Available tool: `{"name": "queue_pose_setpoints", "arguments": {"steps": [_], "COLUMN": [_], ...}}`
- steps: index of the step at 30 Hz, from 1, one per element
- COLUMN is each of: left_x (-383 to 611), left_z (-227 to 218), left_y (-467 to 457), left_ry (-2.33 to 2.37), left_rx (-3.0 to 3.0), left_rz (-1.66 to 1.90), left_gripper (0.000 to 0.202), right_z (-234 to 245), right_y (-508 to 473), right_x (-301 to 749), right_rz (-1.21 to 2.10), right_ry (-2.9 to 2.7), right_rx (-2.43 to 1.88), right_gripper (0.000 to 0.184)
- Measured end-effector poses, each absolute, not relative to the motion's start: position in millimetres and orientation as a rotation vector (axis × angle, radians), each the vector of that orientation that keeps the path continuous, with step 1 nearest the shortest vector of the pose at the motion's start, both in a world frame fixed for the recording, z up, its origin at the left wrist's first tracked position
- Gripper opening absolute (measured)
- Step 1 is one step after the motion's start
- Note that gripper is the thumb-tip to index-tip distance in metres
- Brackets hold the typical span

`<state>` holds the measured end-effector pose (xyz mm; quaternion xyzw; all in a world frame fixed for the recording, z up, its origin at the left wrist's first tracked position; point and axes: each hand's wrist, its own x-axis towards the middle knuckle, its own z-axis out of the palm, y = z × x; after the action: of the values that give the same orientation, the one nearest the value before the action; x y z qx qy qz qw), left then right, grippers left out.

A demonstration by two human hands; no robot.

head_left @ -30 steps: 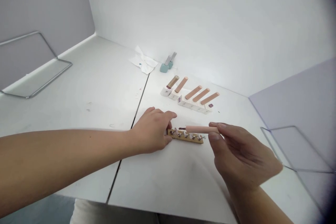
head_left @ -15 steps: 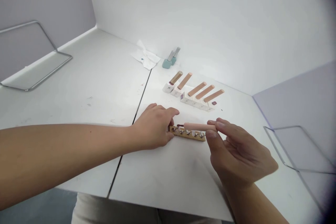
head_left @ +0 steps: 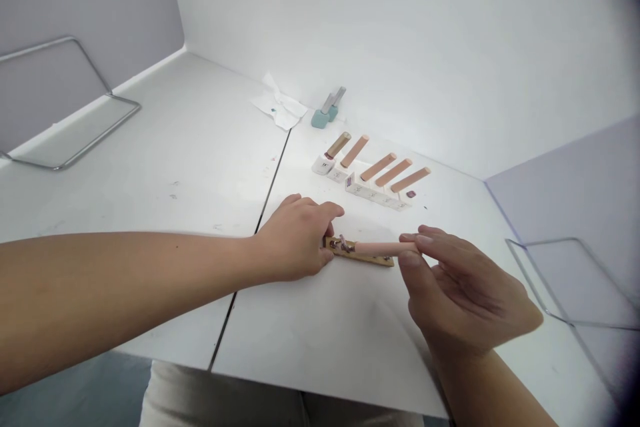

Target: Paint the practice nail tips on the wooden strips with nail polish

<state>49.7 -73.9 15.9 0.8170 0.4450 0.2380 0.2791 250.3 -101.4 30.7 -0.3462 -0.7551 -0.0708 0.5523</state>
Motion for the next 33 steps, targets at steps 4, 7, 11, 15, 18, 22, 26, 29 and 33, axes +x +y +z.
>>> {"name": "queue_pose_setpoints", "arguments": {"steps": [4,7,11,15,18,22,26,29,33], "left_x": [49.9,50.4,50.6,50.3,50.1,49.9,49.7,49.6,49.2], "left_z": [16.2,16.6,17.3,15.6,14.5,15.8,17.6,18.2,17.3], "left_y": [-73.3,-73.7,-74.2,-73.5,-73.4,-74.1,-74.2,-74.0,-73.4], "left_ry": [1.196,1.2,1.205,1.193,1.192,1.202,1.189,1.184,1.185], "left_rx": [2.19,2.197,2.195,2.196,2.196,2.199,2.198,2.191,2.198], "left_rz": [0.631,0.631,0.615,0.637,0.645,0.637,0.628,0.618,0.616], "left_gripper": [0.049,0.048,0.048,0.048,0.049,0.048,0.048,0.048,0.047], "right_z": [28.5,25.6,24.6,27.8,28.9,27.2,27.1,27.7,26.8], "right_y": [-102.1,-100.3,-98.2,-98.9,-99.7,-99.6,-99.6,-100.1,-99.2], "right_x": [252.1,253.1,252.4,251.1,251.2,251.3,250.5,251.1,251.9], "right_rz": [-0.145,-0.144,-0.151,-0.144,-0.149,-0.148,-0.12,-0.115,-0.098], "right_ry": [-1.714,-1.701,-1.749,-1.785,-1.779,-1.729,-1.771,-1.771,-1.7], "right_rx": [-0.874,-0.885,-0.902,-0.886,-0.862,-0.874,-0.881,-0.876,-0.894], "right_gripper": [0.047,0.045,0.044,0.042,0.04,0.041,0.045,0.046,0.043]}}
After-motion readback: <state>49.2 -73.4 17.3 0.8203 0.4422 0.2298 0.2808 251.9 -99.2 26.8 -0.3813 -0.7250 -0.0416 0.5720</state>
